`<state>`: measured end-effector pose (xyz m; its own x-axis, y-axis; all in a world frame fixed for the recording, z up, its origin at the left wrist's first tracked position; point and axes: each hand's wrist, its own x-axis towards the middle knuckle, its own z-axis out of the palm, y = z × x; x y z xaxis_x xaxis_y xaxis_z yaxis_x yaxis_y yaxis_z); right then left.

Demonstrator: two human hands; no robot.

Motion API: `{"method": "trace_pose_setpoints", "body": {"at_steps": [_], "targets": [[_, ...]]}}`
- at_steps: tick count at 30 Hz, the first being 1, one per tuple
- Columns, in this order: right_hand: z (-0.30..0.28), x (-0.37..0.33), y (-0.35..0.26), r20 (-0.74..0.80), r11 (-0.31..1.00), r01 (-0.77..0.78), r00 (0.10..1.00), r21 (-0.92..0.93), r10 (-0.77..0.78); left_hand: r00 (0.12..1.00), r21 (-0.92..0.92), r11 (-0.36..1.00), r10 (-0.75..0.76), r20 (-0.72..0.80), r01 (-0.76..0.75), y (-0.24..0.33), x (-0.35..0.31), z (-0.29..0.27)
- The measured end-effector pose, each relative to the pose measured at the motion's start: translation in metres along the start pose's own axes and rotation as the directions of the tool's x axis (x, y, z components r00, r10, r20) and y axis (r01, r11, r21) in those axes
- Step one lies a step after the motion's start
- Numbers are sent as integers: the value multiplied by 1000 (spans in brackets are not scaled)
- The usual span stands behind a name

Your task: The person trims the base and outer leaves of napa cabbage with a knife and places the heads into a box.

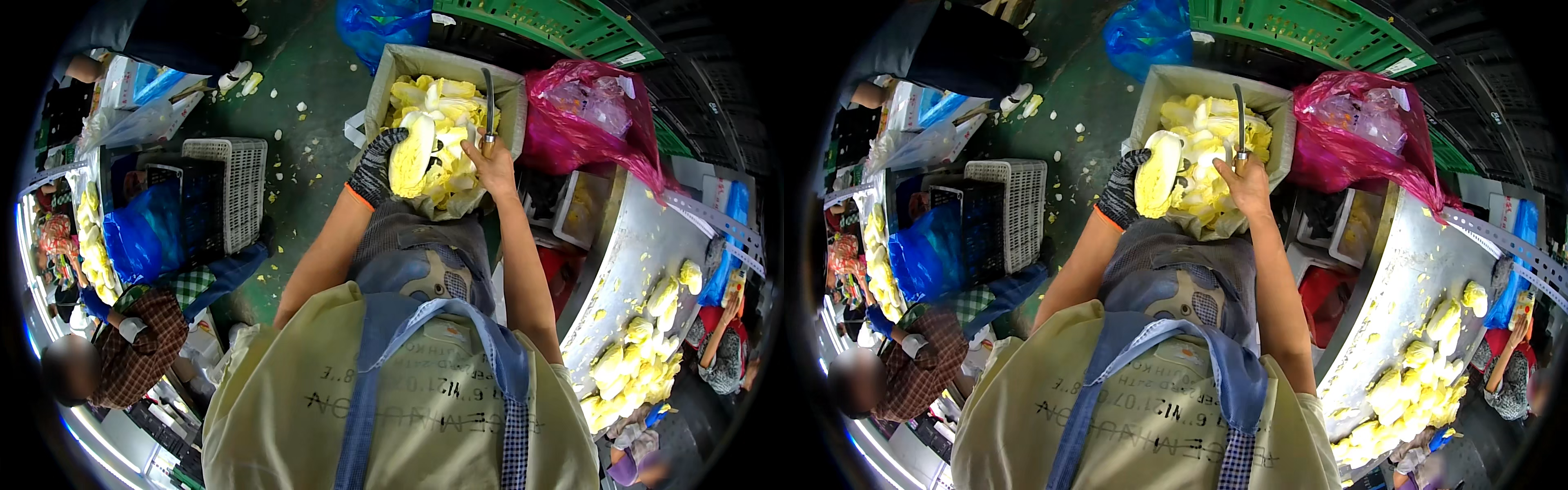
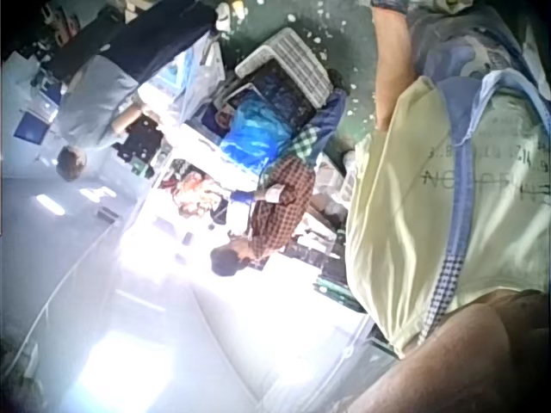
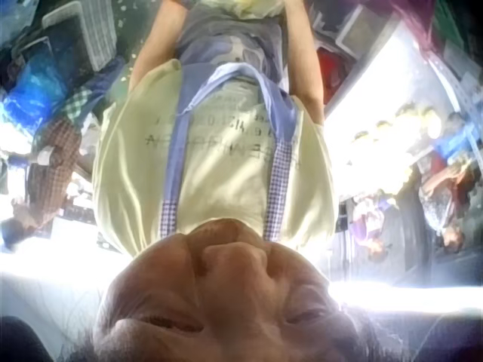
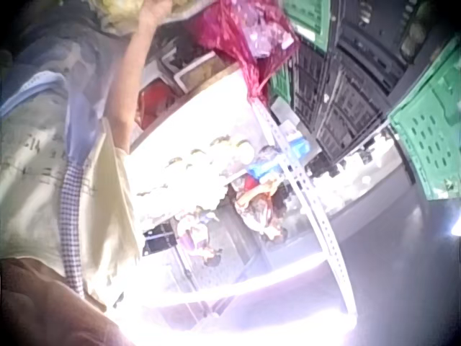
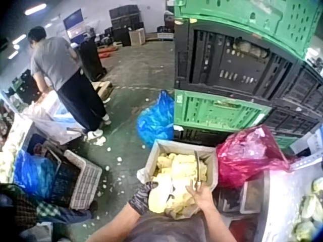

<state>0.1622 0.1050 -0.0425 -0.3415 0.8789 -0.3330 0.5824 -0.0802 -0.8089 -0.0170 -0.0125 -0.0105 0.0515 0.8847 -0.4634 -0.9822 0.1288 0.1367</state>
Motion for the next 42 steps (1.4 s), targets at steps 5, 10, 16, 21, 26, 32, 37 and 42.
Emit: {"method": "trace_pose_setpoints", "body": {"at_steps": [5, 10, 16, 21, 26, 32, 37, 42], "targets": [[8, -15, -23, 106, 922, 52, 989, 385, -101, 989, 136, 983, 133, -66, -123, -6, 6, 5], [9, -27, -36, 238, 908, -1, 965, 418, -108, 986, 283, 944, 165, 32, -167, -13, 19, -15], [8, -28, -42, 266, 951, 39, 956, 308, -125, 963, 531, 811, 267, 38, -246, -18, 25, -18], [6, -27, -38, 266, 968, 46, 957, 246, -113, 955, 809, 544, 289, 67, -222, -13, 16, -3], [6, -25, -35, 275, 992, 74, 956, 99, -98, 972, 876, 473, 233, -24, -91, -9, 14, 3], [6, -21, -27, 259, 864, -133, 966, 486, 3, 995, 536, 843, 83, -56, -40, -1, 15, -14], [1, -14, -24, 220, 895, -136, 975, 425, 43, 999, -149, 989, -17, 31, 21, 3, 11, -7], [2, -12, -20, 107, 990, 126, 987, -62, -119, 997, -87, 993, 73, -26, -75, 11, 15, -17]]}}
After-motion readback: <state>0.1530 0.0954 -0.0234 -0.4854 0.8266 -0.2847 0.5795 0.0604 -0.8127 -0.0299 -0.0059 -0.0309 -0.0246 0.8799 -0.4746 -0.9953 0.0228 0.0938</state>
